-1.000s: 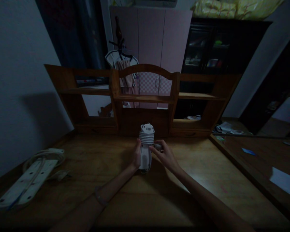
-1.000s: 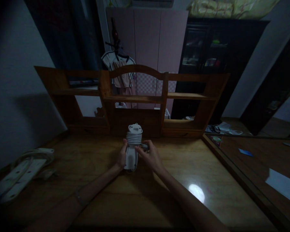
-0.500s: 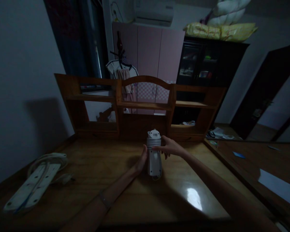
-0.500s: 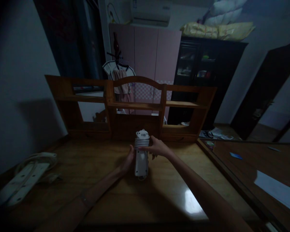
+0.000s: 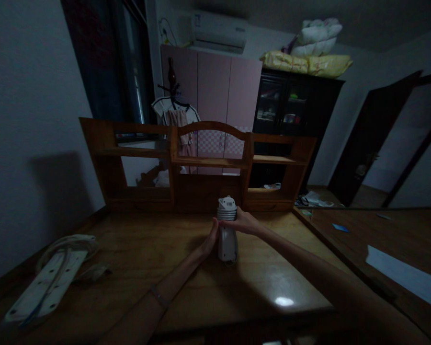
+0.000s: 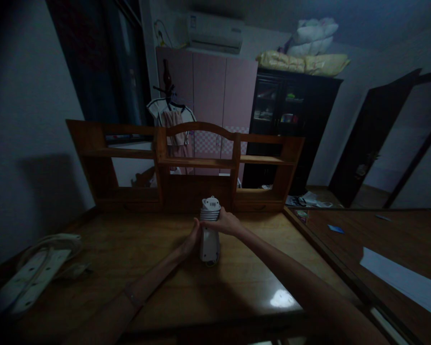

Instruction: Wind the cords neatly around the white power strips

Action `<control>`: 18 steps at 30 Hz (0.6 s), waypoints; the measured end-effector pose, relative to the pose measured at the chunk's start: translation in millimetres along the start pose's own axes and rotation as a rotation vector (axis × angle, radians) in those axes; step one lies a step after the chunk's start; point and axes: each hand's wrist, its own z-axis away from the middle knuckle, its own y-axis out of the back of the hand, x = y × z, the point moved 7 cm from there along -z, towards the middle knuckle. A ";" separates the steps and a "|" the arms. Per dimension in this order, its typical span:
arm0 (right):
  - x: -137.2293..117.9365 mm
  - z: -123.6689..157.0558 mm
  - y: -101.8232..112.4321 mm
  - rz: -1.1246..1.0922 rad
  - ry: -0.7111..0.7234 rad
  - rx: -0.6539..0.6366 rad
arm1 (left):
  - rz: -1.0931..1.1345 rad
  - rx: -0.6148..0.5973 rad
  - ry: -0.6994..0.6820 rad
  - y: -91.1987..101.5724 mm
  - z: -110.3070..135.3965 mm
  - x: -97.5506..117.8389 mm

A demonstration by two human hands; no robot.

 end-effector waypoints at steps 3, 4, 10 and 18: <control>-3.7 3.5 0.1 0.025 0.048 0.037 | 0.010 -0.035 0.012 -4.0 0.5 3.0; -4.0 4.7 -0.4 0.023 0.056 0.042 | 0.006 -0.038 0.020 -4.9 1.2 3.4; 0.9 9.6 -1.4 0.014 0.068 0.095 | -0.057 0.008 -0.019 -2.5 4.9 6.0; 7.9 11.7 14.1 -0.104 0.046 0.122 | -0.147 0.004 -0.015 -10.2 6.8 0.9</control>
